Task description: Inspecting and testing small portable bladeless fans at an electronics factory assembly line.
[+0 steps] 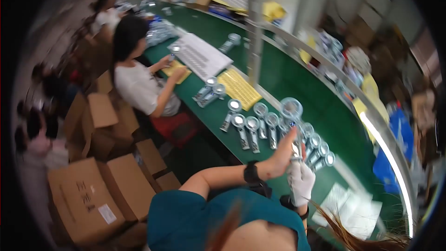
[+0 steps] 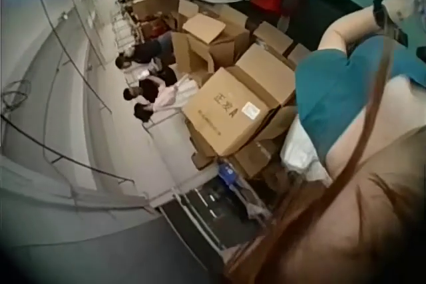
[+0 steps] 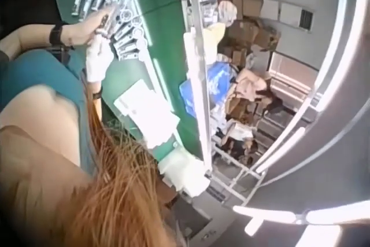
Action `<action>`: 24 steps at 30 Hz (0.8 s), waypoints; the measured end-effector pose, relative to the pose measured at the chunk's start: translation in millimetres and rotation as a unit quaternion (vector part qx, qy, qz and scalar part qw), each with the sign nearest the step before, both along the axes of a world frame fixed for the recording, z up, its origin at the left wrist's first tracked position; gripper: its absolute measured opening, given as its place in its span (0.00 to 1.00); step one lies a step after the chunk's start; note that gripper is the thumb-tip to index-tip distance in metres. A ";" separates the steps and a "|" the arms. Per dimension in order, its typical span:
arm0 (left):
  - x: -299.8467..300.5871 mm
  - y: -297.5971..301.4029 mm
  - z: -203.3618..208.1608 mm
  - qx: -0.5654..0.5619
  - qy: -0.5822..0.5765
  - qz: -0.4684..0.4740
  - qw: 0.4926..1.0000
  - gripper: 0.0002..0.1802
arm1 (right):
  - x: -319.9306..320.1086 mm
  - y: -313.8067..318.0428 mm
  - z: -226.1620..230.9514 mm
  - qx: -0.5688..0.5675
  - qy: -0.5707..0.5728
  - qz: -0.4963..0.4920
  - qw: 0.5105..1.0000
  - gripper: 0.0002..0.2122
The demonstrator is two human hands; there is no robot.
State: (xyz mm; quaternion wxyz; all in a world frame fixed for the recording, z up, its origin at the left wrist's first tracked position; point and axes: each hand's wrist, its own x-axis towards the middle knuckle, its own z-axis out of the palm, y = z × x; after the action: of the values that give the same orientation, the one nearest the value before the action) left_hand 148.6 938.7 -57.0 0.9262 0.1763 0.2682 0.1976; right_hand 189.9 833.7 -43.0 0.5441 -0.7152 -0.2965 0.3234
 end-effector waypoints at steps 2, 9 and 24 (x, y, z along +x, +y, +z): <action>1.0 -2.0 0.5 0.008 -0.002 -0.004 1.000 0.23 | -3.9 2.2 7.7 -0.024 0.104 -0.044 0.993 0.12; -13.4 -10.3 6.6 0.166 0.026 0.181 0.969 0.21 | -9.0 8.5 8.7 0.043 0.181 0.036 0.982 0.12; -51.2 22.8 36.1 0.430 -0.049 0.172 0.885 0.28 | -15.4 35.0 22.8 0.065 0.132 0.142 0.979 0.12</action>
State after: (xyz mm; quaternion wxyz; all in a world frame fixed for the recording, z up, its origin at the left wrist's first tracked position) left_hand 97.3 961.6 -20.9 0.7230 0.4987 0.1375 0.4579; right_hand 174.4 868.7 -20.3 0.5723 -0.5800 -0.3412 0.4688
